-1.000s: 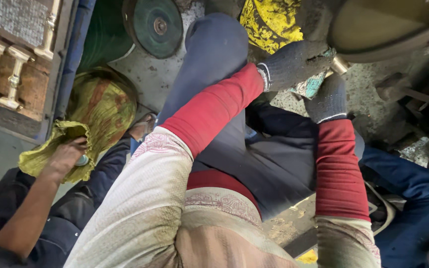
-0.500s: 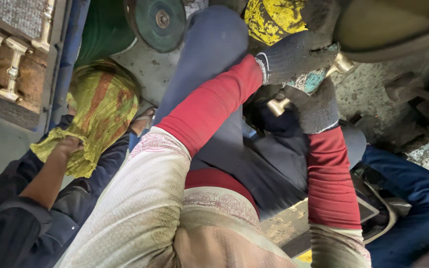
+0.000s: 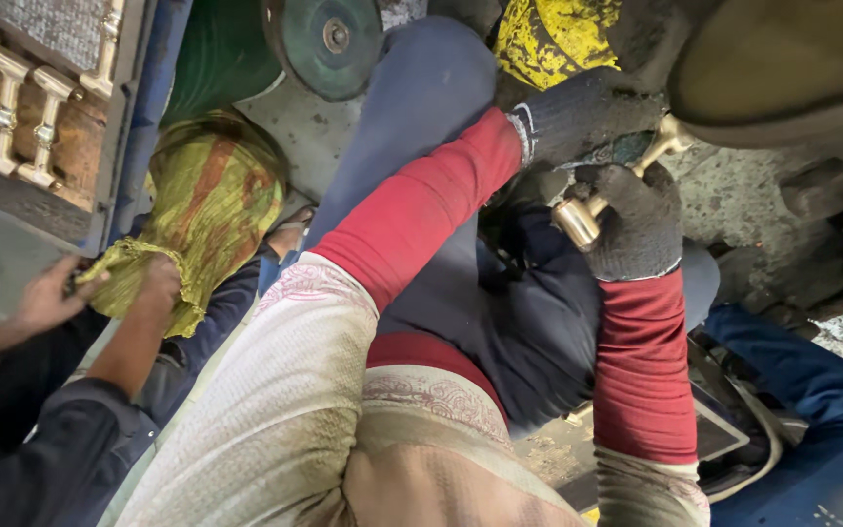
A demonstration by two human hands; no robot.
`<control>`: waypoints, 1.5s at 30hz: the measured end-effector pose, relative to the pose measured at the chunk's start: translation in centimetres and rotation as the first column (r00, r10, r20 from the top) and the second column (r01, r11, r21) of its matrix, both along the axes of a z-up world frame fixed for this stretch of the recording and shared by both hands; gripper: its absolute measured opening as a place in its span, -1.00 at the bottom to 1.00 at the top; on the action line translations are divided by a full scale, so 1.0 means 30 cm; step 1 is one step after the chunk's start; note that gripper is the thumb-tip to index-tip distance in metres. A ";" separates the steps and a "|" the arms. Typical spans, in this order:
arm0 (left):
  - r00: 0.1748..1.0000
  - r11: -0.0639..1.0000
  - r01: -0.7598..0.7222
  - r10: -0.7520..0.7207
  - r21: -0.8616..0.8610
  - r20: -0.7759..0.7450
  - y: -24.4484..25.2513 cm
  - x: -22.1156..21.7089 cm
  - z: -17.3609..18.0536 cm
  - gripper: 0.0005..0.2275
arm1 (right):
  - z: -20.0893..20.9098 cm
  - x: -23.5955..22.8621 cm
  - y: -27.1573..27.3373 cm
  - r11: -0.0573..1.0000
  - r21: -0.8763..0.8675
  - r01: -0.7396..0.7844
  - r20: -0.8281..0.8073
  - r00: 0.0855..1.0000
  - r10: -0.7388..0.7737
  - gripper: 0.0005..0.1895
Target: The person is sitting on the floor, polishing small brass-colored metal objects using a grinding machine. They hold each object against the spinning wheel to smooth its surface, then place it into a nearby tray.
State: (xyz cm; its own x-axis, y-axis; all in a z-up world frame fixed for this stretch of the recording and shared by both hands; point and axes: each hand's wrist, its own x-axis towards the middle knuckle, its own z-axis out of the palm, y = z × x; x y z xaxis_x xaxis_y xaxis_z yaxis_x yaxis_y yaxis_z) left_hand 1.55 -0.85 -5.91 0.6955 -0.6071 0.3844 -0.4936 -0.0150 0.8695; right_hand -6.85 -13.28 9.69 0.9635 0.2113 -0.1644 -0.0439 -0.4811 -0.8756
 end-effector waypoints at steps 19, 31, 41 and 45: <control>0.947 0.998 -0.046 0.057 0.044 -0.315 -0.024 0.009 -0.002 -0.89 | -0.100 0.047 -0.090 0.972 -0.185 -0.143 0.117 0.979 0.166 -0.66; 0.386 0.923 -0.298 -0.115 -0.242 -0.915 0.003 0.042 0.005 -0.68 | -0.199 0.106 -0.067 0.821 0.466 0.330 -0.460 0.883 -0.094 -0.75; 0.751 0.962 0.015 -0.191 -0.273 -0.632 0.186 -0.099 0.178 -0.79 | -0.106 -0.027 -0.046 0.917 -0.380 -0.123 -0.052 0.992 0.112 -0.72; 0.737 0.953 0.036 -0.229 -0.302 -0.636 0.126 -0.122 0.185 -0.77 | -0.149 -0.026 -0.109 0.806 -0.590 0.046 0.161 0.985 0.062 -0.65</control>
